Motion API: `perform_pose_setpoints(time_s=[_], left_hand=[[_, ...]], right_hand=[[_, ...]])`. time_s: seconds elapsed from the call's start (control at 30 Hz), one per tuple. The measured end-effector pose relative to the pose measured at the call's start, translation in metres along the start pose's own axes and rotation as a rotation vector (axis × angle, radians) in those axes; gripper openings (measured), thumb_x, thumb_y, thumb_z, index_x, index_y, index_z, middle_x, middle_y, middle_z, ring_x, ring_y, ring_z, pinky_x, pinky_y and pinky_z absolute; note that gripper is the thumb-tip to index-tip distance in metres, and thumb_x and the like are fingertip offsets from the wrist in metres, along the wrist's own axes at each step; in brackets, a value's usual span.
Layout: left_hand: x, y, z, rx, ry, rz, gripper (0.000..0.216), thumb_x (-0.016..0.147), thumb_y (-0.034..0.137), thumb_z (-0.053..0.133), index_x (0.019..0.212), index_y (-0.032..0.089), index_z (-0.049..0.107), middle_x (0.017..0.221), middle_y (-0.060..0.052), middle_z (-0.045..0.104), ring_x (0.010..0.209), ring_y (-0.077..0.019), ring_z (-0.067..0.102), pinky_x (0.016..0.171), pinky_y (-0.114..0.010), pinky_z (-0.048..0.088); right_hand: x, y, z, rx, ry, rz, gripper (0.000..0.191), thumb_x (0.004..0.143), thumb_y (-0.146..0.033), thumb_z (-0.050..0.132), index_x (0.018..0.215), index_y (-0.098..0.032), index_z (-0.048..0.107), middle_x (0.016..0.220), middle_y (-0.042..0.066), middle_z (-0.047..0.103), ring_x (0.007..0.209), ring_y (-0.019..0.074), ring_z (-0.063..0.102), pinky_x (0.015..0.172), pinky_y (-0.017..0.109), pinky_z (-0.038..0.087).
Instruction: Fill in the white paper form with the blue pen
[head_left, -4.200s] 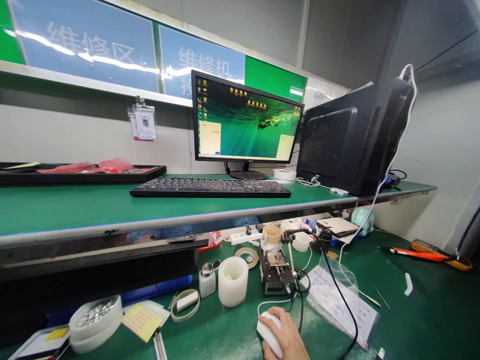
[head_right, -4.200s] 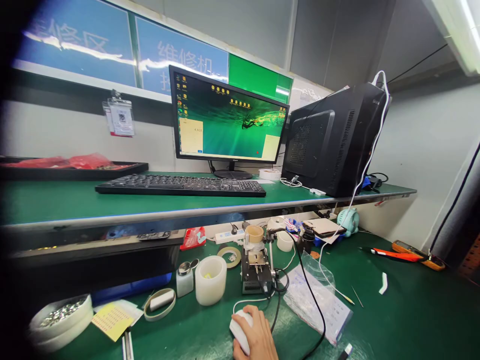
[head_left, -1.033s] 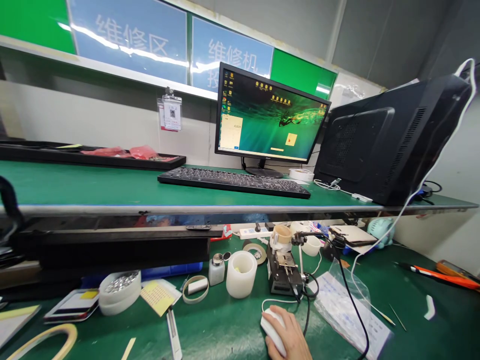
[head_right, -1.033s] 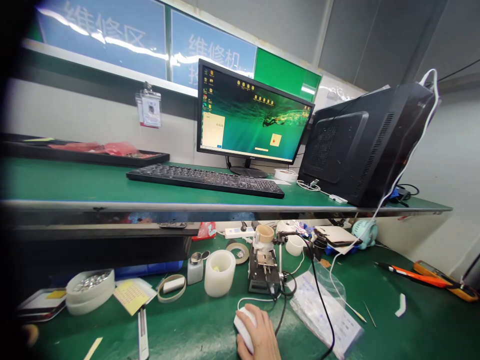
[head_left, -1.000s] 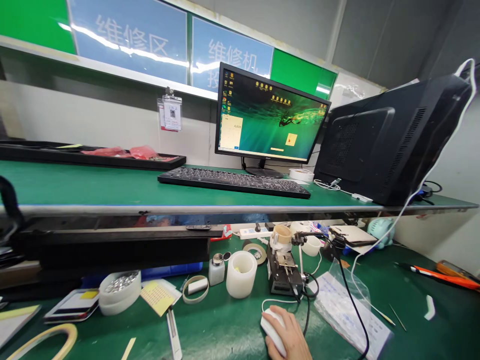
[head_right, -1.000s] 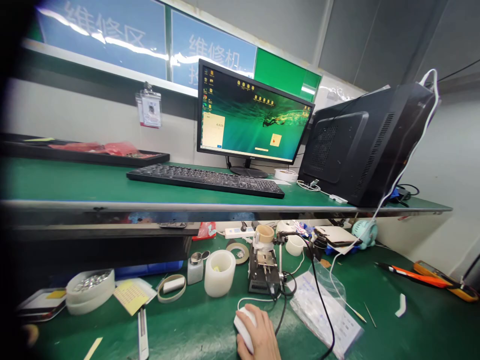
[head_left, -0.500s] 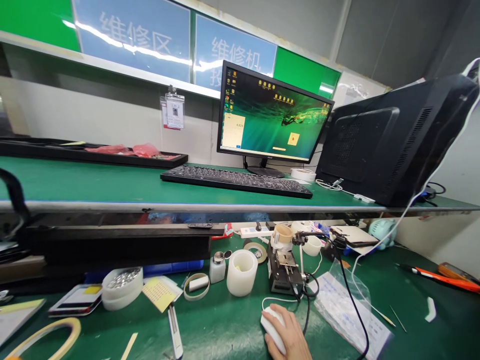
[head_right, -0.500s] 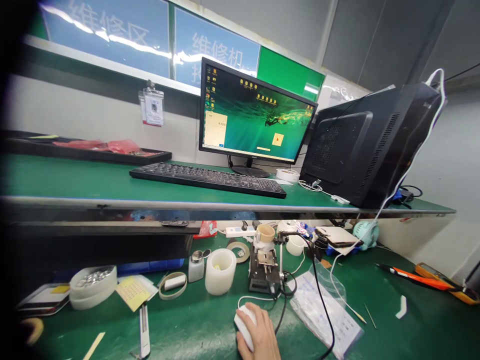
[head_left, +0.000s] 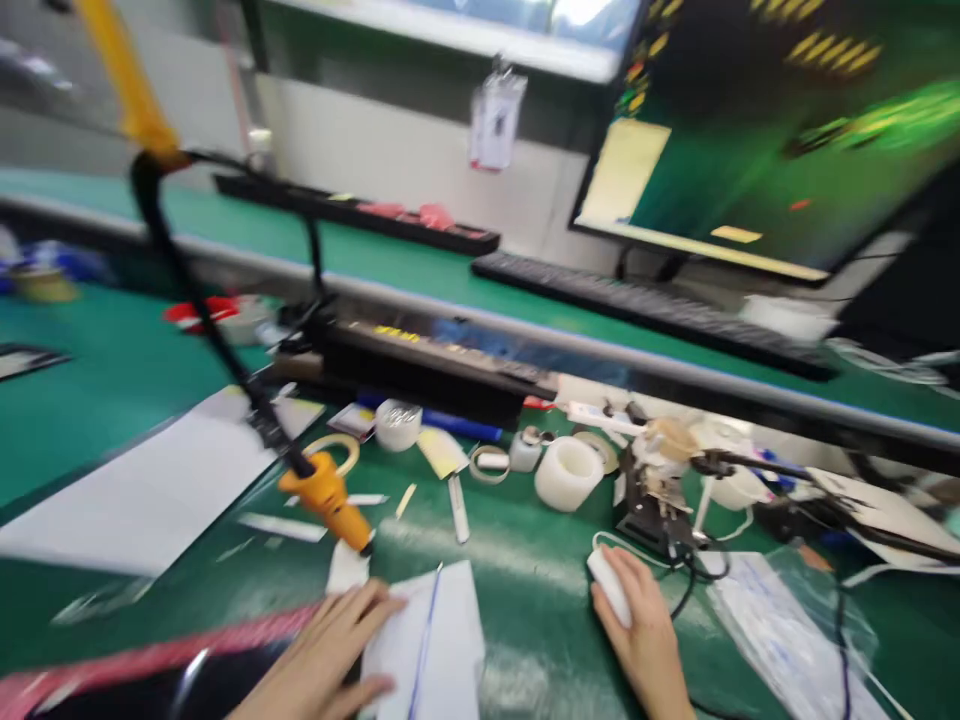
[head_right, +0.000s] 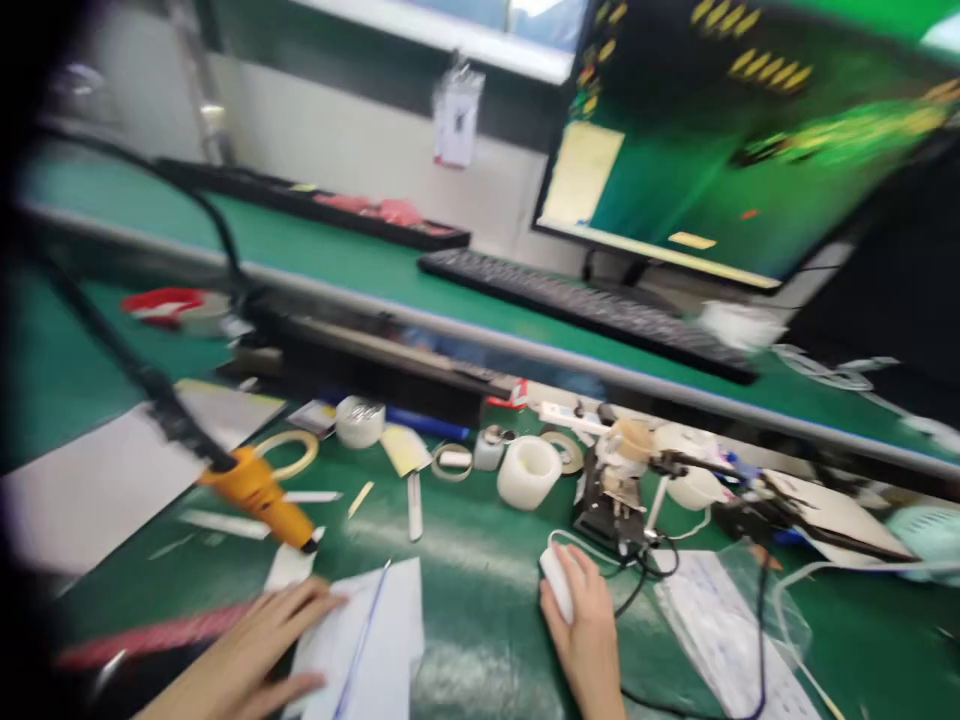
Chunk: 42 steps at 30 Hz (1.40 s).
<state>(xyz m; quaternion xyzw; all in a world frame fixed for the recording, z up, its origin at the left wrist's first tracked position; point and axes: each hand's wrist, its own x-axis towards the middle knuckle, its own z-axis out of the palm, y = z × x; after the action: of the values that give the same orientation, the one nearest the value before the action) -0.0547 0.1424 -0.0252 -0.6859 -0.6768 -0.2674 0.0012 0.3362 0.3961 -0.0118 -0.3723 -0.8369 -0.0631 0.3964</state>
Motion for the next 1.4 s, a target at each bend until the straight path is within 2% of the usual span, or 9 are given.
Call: perform_pose_setpoints(time_s=[0.13,0.23,0.4,0.63,0.83,0.97,1.13,1.3,1.4], left_hand=[[0.011,0.014,-0.039,-0.041,-0.155,0.054,0.068,0.092,0.022,0.095,0.151,0.026,0.06,0.132,-0.008,0.071,0.118,-0.0288,0.074,0.103,-0.039,0.064],[0.021,0.019,-0.058,-0.028,-0.145,0.052,0.061,0.095,0.033,0.095,0.144,0.019,0.062,0.123,-0.009,0.068,0.11,-0.03,0.07,0.099,-0.04,0.06],[0.02,0.021,-0.065,-0.042,-0.082,0.055,0.065,0.098,0.036,0.093,0.15,0.018,0.057,0.128,-0.012,0.066,0.111,-0.031,0.069,0.102,-0.043,0.059],[0.01,0.023,-0.111,-0.124,0.148,0.044,0.055,0.115,0.047,0.069,0.158,0.02,0.047,0.146,-0.016,0.062,0.133,-0.0302,0.066,0.108,-0.045,0.059],[-0.075,0.032,-0.147,-0.065,0.512,-0.255,0.036,0.122,0.042,0.053,0.154,0.026,0.055,0.141,-0.009,0.063,0.132,-0.024,0.064,0.113,-0.039,0.055],[-0.136,0.017,-0.142,0.053,0.619,-0.552,0.03,0.119,0.048,0.057,0.14,0.026,0.061,0.134,-0.011,0.064,0.122,-0.0308,0.066,0.104,-0.047,0.057],[-0.165,0.003,-0.138,0.182,0.557,-0.661,0.034,0.118,0.049,0.048,0.136,0.023,0.062,0.131,-0.016,0.065,0.115,-0.036,0.067,0.101,-0.056,0.055],[-0.183,0.002,-0.138,0.307,0.449,-0.858,0.064,0.116,0.069,0.036,0.142,0.015,0.059,0.121,-0.021,0.06,0.109,-0.0419,0.064,0.094,-0.057,0.058],[-0.199,0.01,-0.136,0.305,0.414,-0.956,0.077,0.112,0.083,0.032,0.142,0.016,0.057,0.112,-0.015,0.061,0.102,-0.0387,0.068,0.085,-0.048,0.057]], right_hand=[[0.013,-0.01,0.001,0.066,-0.081,0.06,0.06,0.108,-0.07,0.058,0.142,-0.023,0.072,0.129,0.017,0.072,0.115,0.0353,0.074,0.102,0.054,0.063],[0.02,-0.015,0.001,0.042,-0.106,0.08,0.077,0.104,-0.082,0.055,0.145,-0.018,0.07,0.127,0.019,0.071,0.112,0.0383,0.071,0.1,0.057,0.059],[0.024,-0.02,0.0,0.041,-0.089,0.075,0.095,0.099,-0.093,0.052,0.147,-0.013,0.068,0.122,0.021,0.07,0.114,0.0412,0.067,0.098,0.057,0.056],[0.031,-0.025,-0.006,-0.064,0.024,0.051,0.088,0.098,-0.091,0.052,0.135,-0.014,0.073,0.116,0.022,0.072,0.106,0.0419,0.066,0.084,0.052,0.051],[0.043,-0.07,-0.029,-0.031,0.17,0.035,0.063,0.105,-0.077,0.053,0.111,-0.018,0.075,0.103,0.016,0.074,0.092,0.0334,0.067,0.086,0.048,0.051],[0.05,-0.14,-0.033,0.257,-0.17,0.081,0.06,0.107,-0.079,0.05,0.112,-0.022,0.07,0.084,0.007,0.072,0.069,0.0244,0.065,0.072,0.04,0.054],[0.05,-0.214,0.0,0.339,-0.479,0.054,0.053,0.109,-0.071,0.05,0.127,-0.024,0.068,0.076,0.0,0.071,0.063,0.022,0.067,0.064,0.033,0.054],[0.053,-0.243,0.029,0.341,-0.66,0.049,0.04,0.104,-0.057,0.06,0.126,-0.025,0.069,0.068,-0.003,0.065,0.055,0.022,0.065,0.058,0.03,0.044],[0.056,-0.247,0.036,0.385,-0.714,0.047,0.035,0.101,-0.05,0.059,0.122,-0.024,0.071,0.063,-0.004,0.061,0.051,0.0214,0.06,0.056,0.03,0.042]])
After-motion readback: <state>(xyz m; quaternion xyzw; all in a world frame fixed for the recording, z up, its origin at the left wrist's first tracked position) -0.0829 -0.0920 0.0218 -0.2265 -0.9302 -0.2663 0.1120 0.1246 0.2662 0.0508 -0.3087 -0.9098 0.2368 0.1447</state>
